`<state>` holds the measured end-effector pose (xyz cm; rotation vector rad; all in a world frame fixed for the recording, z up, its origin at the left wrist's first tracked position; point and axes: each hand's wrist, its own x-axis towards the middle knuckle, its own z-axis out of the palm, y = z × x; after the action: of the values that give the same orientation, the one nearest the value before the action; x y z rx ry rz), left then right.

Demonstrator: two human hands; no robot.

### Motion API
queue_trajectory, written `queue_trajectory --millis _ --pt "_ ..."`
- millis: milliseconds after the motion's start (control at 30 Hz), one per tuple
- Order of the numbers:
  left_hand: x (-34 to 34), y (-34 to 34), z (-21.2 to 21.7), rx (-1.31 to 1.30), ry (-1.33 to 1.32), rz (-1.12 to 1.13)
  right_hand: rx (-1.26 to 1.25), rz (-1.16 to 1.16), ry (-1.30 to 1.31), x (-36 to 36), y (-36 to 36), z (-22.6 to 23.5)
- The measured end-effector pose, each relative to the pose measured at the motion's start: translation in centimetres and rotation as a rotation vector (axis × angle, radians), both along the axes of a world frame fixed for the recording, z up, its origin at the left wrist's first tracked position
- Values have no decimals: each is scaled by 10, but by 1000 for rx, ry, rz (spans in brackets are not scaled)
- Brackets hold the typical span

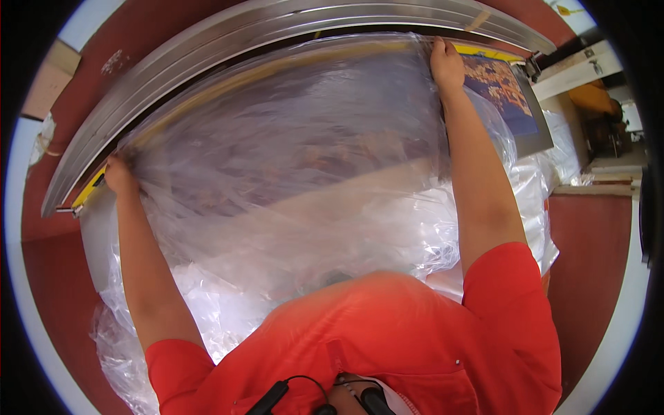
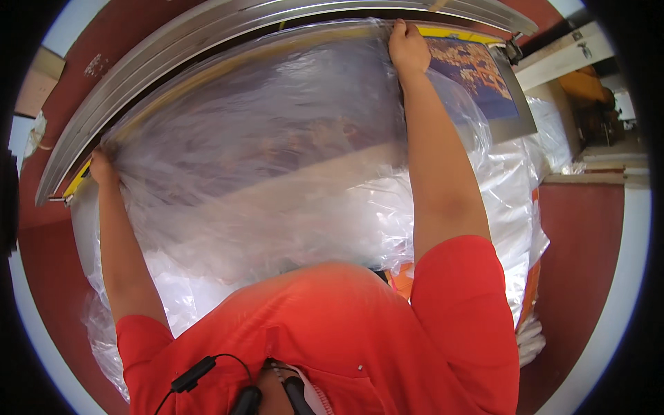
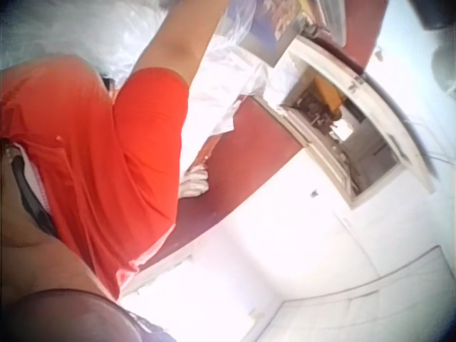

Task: The person wraps a large, flat rectangular object with a clear plastic sheet. They repeatedly smooth the plastic over the surface, fold the edges, and adjust the covering to ensure the object is fully enclosed.

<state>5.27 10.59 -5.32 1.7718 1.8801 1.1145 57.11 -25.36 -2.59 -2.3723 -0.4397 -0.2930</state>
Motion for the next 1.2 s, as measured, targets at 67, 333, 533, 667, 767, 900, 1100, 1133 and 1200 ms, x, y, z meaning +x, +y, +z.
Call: queue_trajectory --millis 67,333,533,667,767,900,1100,1133,1200 --pt "1 0 6 -67 75 -20 -9 17 21 -1 -4 0" --pt "1 1 2 31 190 67 -38 83 95 0 -8 1" --pt "7 -7 9 -159 -242 -60 5 168 129 5 -9 4" --pt "-11 -12 41 -310 -501 -533 86 405 353 9 -5 14" --pt "-59 -45 86 -467 -396 -573 48 534 280 -24 2 34" --pt "-192 -136 95 -448 -268 -363 90 843 417 -125 9 50" --pt "-386 -251 13 -601 1302 -505 -13 1309 599 -257 -6 54" --pt "-316 -262 34 -403 1007 -428 -22 1340 597 -269 -8 56" --pt "-181 -284 82 -232 511 -494 -75 1362 555 -291 -11 66"
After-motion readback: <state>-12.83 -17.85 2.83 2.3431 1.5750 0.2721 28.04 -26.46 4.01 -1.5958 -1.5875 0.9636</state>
